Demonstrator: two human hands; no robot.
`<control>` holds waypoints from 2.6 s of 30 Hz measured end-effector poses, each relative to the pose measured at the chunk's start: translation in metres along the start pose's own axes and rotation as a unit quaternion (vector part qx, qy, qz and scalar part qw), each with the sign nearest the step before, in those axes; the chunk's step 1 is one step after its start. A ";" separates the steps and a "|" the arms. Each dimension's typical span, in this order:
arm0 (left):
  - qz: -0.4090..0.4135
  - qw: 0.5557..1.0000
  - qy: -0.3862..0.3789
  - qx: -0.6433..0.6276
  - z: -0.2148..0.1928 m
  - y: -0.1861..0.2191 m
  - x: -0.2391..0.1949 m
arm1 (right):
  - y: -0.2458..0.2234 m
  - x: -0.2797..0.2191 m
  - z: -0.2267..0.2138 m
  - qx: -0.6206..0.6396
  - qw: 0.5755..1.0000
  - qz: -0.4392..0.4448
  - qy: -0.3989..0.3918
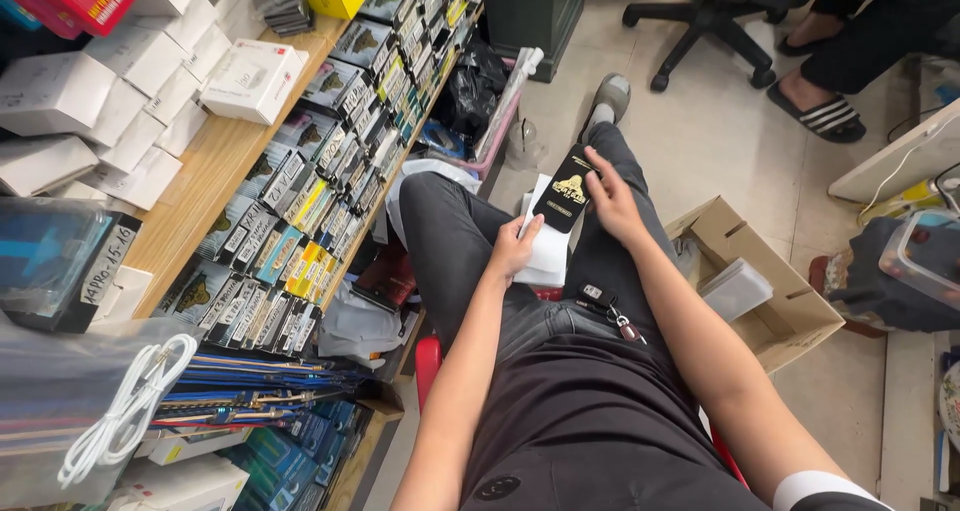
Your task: The person repeatedly picks up small black packages and white paper sheets, places the packages on the sheets, and sets them into a cardboard box. The person handles the items one at a time and continues the cycle throughout the clip.
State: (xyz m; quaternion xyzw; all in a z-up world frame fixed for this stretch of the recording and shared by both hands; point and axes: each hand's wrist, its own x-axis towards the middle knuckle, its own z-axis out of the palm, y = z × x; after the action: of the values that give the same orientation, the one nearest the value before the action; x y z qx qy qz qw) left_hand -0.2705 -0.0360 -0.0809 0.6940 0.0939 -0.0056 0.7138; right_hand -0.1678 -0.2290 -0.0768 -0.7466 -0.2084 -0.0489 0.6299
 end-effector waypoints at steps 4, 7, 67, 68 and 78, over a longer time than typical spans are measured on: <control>0.003 1.000 0.024 -0.002 -0.009 -0.040 0.028 | -0.034 -0.007 0.009 0.026 0.993 0.022 -0.111; 0.014 0.998 0.053 -0.010 -0.011 -0.053 0.033 | -0.075 -0.017 0.011 0.023 0.966 0.122 -0.226; 0.041 0.998 0.042 0.025 -0.003 0.007 -0.008 | -0.079 -0.022 0.008 0.073 0.918 0.238 -0.309; 0.042 0.998 0.042 0.028 -0.001 0.023 -0.018 | -0.079 -0.023 0.007 0.087 0.911 0.250 -0.315; 0.018 0.999 0.002 0.047 0.001 0.006 -0.003 | -0.067 -0.007 -0.007 0.194 0.939 0.275 -0.077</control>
State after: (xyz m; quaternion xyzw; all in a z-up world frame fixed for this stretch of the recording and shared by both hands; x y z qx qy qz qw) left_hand -0.2729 -0.0372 -0.0749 0.7287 0.0823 0.0041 0.6799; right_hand -0.1983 -0.2290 -0.0160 -0.6394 -0.0485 0.2249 0.7337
